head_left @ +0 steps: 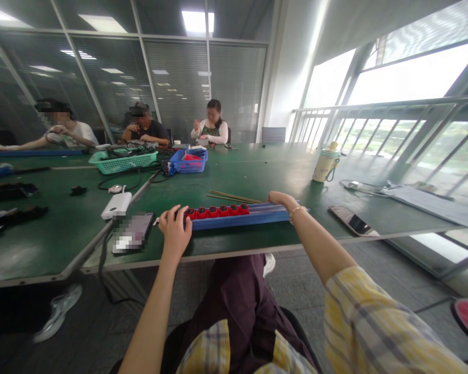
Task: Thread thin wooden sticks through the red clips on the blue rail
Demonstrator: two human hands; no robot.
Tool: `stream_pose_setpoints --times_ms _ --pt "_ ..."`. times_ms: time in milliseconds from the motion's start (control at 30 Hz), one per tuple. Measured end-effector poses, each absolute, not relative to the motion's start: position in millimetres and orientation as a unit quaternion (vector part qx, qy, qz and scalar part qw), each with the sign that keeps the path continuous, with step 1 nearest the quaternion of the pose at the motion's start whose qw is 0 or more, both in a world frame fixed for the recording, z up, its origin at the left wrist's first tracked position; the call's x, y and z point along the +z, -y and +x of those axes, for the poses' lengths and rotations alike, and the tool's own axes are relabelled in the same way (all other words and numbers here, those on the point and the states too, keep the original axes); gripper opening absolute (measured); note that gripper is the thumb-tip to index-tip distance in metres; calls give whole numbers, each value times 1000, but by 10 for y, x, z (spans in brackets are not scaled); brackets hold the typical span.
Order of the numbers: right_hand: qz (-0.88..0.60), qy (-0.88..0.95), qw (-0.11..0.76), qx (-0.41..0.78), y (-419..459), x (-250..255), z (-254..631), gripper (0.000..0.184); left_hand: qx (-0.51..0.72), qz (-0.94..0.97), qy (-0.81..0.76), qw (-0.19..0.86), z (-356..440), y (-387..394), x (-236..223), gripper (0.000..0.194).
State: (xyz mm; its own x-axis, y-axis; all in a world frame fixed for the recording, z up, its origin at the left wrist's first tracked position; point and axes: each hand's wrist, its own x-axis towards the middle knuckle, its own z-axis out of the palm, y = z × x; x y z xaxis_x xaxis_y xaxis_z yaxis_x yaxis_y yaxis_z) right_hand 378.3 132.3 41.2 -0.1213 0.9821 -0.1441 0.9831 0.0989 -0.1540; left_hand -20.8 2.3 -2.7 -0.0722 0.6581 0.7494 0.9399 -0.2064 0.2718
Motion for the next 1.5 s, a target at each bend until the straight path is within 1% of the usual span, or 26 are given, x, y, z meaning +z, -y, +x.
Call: stream_pose_setpoints --times_ms 100,233,367,533,667,967,1133,1233,1367,1500 --pt "676 -726 48 -118 -1318 446 3758 19 -409 -661 606 168 -207 -24 -27 38" --pt "684 -716 80 -111 -1349 473 3707 23 -411 -659 607 165 -195 -19 -21 37" --pt "686 -715 94 -97 -1376 471 3680 27 -413 -659 606 167 -196 -26 -23 38" --pt "678 -724 89 -93 -1392 424 3735 26 -414 -658 605 169 -207 -32 -32 38" --pt "662 -742 57 -92 -1422 362 3808 27 -414 -659 607 163 -213 -27 -35 38" --pt "650 -754 -58 -77 -1415 236 3897 27 -412 -660 608 162 -216 -10 -35 39" --pt "654 -744 -124 -59 -1331 191 3879 32 -415 -662 602 163 -219 -15 -35 39" --pt "651 -741 -158 -45 -1274 190 3859 30 -414 -662 603 164 -220 -12 -29 39" --pt "659 -729 -184 -24 -1226 225 3825 26 -412 -660 605 169 -219 -3 -13 38" --pt "646 -737 -199 13 -1152 268 3790 31 -412 -662 602 174 -222 -2 -6 38"
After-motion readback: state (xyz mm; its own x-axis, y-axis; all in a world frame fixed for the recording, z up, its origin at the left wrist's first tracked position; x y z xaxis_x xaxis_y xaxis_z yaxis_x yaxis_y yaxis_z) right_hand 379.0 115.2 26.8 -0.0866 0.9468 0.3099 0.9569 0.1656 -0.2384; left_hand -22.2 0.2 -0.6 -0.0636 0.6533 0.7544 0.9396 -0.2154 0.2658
